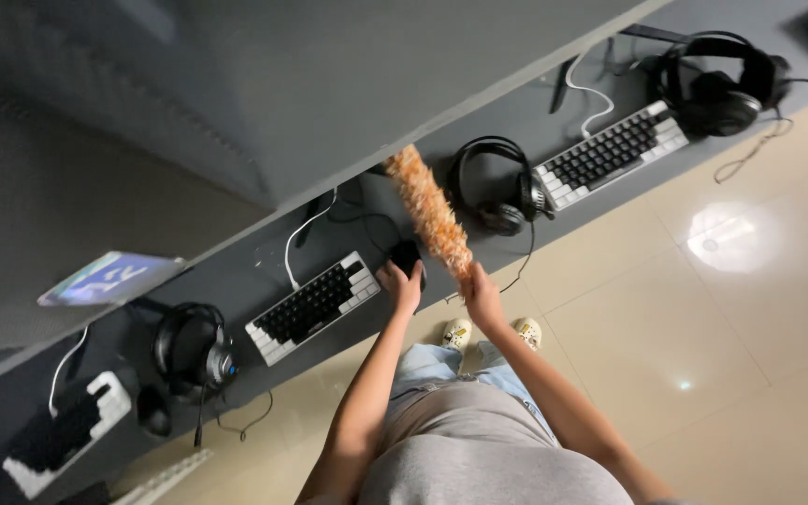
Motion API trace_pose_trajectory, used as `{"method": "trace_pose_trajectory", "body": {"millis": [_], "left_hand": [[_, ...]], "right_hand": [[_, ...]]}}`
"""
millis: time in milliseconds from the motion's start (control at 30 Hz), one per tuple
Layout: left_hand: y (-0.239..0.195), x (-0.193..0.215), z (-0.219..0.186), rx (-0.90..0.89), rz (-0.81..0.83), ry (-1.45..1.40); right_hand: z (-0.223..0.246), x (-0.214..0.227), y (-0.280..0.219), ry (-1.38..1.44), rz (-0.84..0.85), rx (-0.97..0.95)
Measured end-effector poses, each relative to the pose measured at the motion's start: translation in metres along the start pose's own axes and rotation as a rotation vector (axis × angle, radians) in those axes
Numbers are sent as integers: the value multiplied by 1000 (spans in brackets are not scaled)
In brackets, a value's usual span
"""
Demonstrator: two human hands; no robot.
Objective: The person uses a fluffy duster to clean a row of computer desks. They systematically dust the surfaces, keyboards, and mouse areas, occasionally lifting the keyboards to clean underneath. They also dust around the headphones and monitor stands.
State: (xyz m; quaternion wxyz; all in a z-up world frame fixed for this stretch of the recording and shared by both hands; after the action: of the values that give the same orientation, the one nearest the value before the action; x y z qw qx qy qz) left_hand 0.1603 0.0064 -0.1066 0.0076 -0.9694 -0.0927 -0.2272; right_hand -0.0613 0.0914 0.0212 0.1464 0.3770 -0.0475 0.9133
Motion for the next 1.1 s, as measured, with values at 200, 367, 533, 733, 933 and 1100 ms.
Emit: {"method": "trace_pose_trajectory", "body": {"millis": [200,367,533,733,933,1100], "left_hand": [[0,3,-33,-61,21,164],[9,-3,-36,12,24,292],[9,15,-122,-38,-116,347],[4,-55,-209,-422,274,-133],[4,-129,-252,-393,626,-34],[14,-143,-231,-402,629,-33]], "right_hand": [[13,51,2,86,66,-184],[33,123,21,-17,-11,-48],[65,201,22,-182,-214,46],[47,248,18,-249,-270,-127],[-1,259,8,-239,-345,-229],[-51,246,-6,-120,-257,-382]]}}
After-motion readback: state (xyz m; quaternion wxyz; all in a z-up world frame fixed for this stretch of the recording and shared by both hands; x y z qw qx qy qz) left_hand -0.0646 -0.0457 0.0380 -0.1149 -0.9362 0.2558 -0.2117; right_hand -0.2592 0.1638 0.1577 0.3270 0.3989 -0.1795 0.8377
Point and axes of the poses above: each hand's wrist, its own y-axis towards the middle knuckle, its own x-axis out of the back of the hand, z = x × y, the point moved 9 cm from there along y, towards the middle knuckle, and after that the axes turned 14 degrees about -y, right-handed, at the moved point
